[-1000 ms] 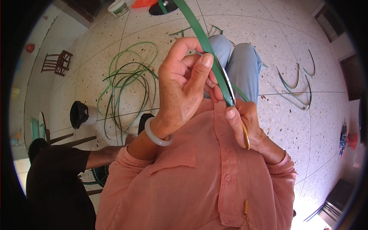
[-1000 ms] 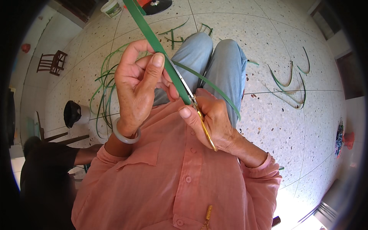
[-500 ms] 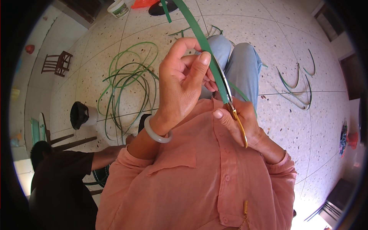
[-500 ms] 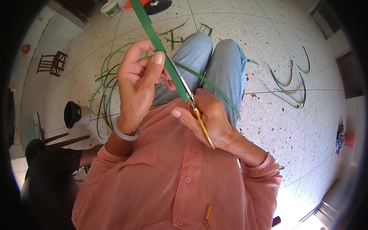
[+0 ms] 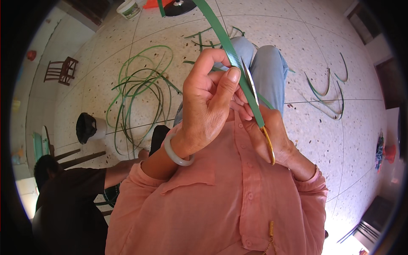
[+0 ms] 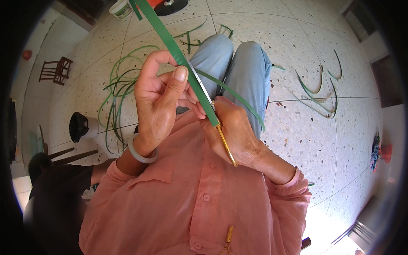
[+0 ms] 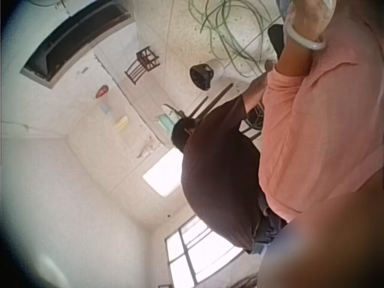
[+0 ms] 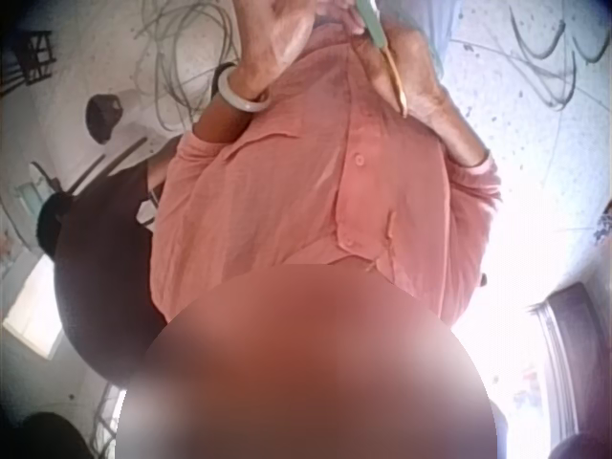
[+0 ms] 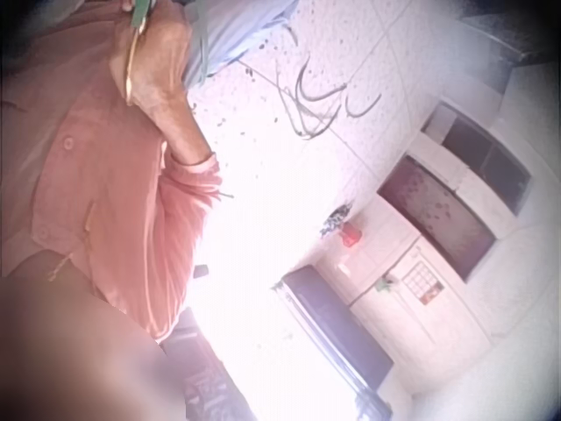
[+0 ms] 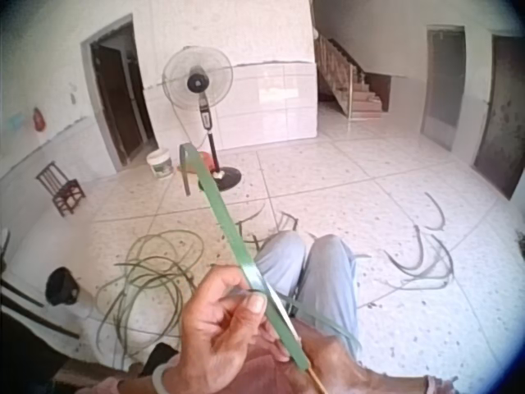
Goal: Cutting plastic or bamboo strips using scissors.
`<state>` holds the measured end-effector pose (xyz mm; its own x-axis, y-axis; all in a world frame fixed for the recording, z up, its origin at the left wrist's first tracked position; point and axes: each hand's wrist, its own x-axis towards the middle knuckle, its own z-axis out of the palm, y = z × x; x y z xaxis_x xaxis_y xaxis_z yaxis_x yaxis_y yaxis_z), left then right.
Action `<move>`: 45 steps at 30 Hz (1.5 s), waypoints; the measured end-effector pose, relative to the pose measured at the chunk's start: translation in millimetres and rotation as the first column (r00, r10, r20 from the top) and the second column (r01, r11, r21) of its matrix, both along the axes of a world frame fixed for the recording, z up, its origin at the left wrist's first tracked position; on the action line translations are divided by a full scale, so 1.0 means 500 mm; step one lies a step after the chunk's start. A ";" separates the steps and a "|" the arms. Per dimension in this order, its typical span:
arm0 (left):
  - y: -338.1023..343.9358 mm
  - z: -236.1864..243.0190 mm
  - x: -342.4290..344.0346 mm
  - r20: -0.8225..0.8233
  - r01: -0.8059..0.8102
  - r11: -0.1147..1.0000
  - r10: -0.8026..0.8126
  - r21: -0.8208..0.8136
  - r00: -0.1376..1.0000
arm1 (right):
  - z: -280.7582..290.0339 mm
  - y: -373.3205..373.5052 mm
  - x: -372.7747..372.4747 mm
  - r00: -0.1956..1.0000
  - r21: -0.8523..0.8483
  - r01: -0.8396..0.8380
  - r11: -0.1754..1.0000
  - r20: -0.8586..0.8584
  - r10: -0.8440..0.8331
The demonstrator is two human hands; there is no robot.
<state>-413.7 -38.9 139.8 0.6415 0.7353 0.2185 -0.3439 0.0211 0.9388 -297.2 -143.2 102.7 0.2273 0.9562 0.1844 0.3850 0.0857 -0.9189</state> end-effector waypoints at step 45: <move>-0.002 -0.003 -0.004 0.007 0.031 0.999 -0.031 0.021 0.999 | -0.038 0.000 0.004 0.995 0.087 -0.061 0.994 -0.079 0.068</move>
